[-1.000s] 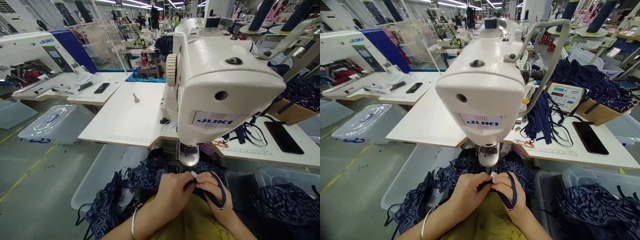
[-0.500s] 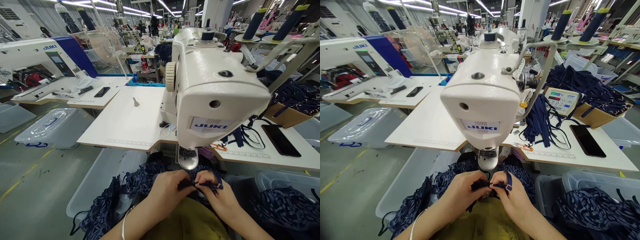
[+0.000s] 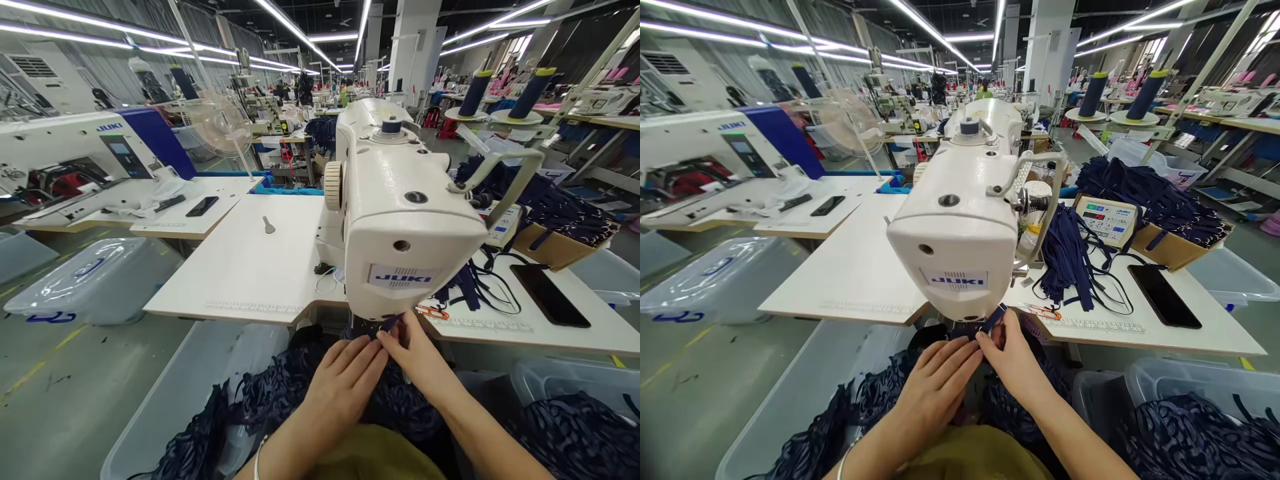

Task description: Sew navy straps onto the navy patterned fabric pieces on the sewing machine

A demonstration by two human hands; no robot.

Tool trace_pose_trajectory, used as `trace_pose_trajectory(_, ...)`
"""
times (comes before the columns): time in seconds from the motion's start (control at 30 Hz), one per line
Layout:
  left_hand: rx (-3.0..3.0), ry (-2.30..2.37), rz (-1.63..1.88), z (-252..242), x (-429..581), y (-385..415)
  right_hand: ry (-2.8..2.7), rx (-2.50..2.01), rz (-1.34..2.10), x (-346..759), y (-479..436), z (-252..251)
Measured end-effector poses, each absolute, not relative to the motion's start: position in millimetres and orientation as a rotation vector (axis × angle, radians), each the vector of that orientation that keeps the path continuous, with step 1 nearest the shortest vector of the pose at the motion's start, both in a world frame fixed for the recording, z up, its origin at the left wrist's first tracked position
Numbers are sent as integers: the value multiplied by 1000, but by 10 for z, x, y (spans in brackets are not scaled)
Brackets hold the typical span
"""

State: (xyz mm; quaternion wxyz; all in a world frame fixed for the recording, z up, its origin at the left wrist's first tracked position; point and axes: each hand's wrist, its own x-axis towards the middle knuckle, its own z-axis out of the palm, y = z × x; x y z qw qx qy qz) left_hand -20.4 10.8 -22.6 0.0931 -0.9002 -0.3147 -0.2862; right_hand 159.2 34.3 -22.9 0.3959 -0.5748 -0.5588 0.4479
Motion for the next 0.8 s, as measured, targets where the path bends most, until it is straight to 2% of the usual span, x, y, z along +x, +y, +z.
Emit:
trace_pose_trajectory(0.1, -2622, -1079, -845, -328, -135, 64, -1266, -1345, 1334, 1613, 374, -223)
trace_pose_trajectory(0.17, -2620, -1101, -842, -371, -119, 71, -1228, -1281, 1351, 1636, 391, -230)
trace_pose_trajectory(0.4, -2561, -1085, -748, -417, -117, 85, -1422, -1347, 1097, 1721, 523, -270)
trace_pose_trajectory(0.8, -2426, -1272, -862, -308, 4, 140, -1621, -1368, 785, 1635, 793, -224)
